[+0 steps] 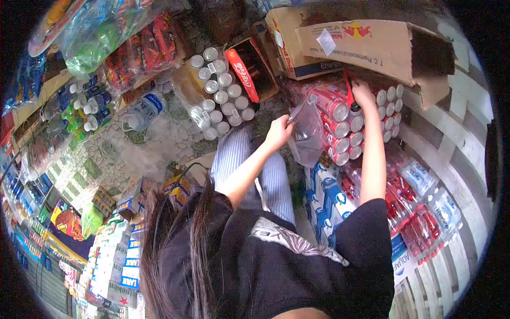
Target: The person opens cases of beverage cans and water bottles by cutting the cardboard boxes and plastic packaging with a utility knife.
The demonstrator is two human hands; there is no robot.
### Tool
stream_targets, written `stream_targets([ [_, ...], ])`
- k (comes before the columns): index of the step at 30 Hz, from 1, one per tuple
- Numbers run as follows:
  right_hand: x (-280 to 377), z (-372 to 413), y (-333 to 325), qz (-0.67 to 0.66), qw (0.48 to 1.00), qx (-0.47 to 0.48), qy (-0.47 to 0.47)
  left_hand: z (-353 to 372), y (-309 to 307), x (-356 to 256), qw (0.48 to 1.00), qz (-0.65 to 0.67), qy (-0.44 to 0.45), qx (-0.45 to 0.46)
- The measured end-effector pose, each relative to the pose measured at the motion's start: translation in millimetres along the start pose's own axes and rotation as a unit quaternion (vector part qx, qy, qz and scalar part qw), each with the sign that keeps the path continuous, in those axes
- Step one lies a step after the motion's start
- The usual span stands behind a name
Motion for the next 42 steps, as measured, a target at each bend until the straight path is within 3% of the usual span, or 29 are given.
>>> stream_targets([
  [9,17,7,-5,0.04,0.999,-0.007,-0.037,38,28,9,0.998,0.035,-0.021,-0.049],
  [12,14,3,-4,0.095,0.992,-0.008,-0.089,61,38,21,0.994,0.083,-0.04,-0.055],
  [14,16,2,-4,0.099,0.989,-0.025,-0.11,94,46,41,0.999,-0.025,-0.025,-0.038],
  [15,20,15,-5,0.033,0.993,-0.037,-0.106,109,46,50,0.995,0.051,-0.078,-0.039],
  [18,14,19,3,-0.002,0.986,-0.056,-0.156,114,33,77,0.989,0.107,-0.096,-0.04],
  [23,-1,45,13,-0.118,0.954,-0.092,-0.259,156,23,63,0.989,0.074,-0.113,-0.056],
  [26,-18,68,25,-0.283,0.925,0.082,-0.239,192,16,51,0.975,0.135,-0.13,-0.121],
  [29,-24,131,27,-0.332,0.899,0.139,-0.251,233,1,55,0.958,0.139,-0.133,-0.214],
  [30,-31,138,34,-0.367,0.877,0.167,-0.262,246,-4,67,0.947,0.147,-0.146,-0.244],
  [32,-49,151,42,-0.363,0.873,0.128,-0.299,278,-10,62,0.916,0.227,-0.158,-0.291],
  [35,-67,173,55,-0.449,0.826,0.189,-0.283,310,-28,97,0.849,0.338,-0.173,-0.367],
  [36,-67,186,55,-0.457,0.821,0.206,-0.273,318,-34,108,0.797,0.404,-0.177,-0.413],
  [38,-85,173,76,-0.416,0.839,0.157,-0.314,337,-54,144,0.736,0.535,-0.1,-0.402],
  [39,-83,181,80,-0.427,0.834,0.163,-0.308,347,-62,154,0.71,0.525,-0.117,-0.455],
  [42,-76,193,100,-0.45,0.817,0.235,-0.274,375,-89,171,0.634,0.612,-0.112,-0.46],
])
Point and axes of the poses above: each hand's wrist, its own z-axis away from the middle knuckle, its own y-axis out of the palm, x = y × z, the point moved 2 cm from there along -z, towards the middle knuckle, and after that the axes turned 15 degrees about x, right-handed, at the moved point
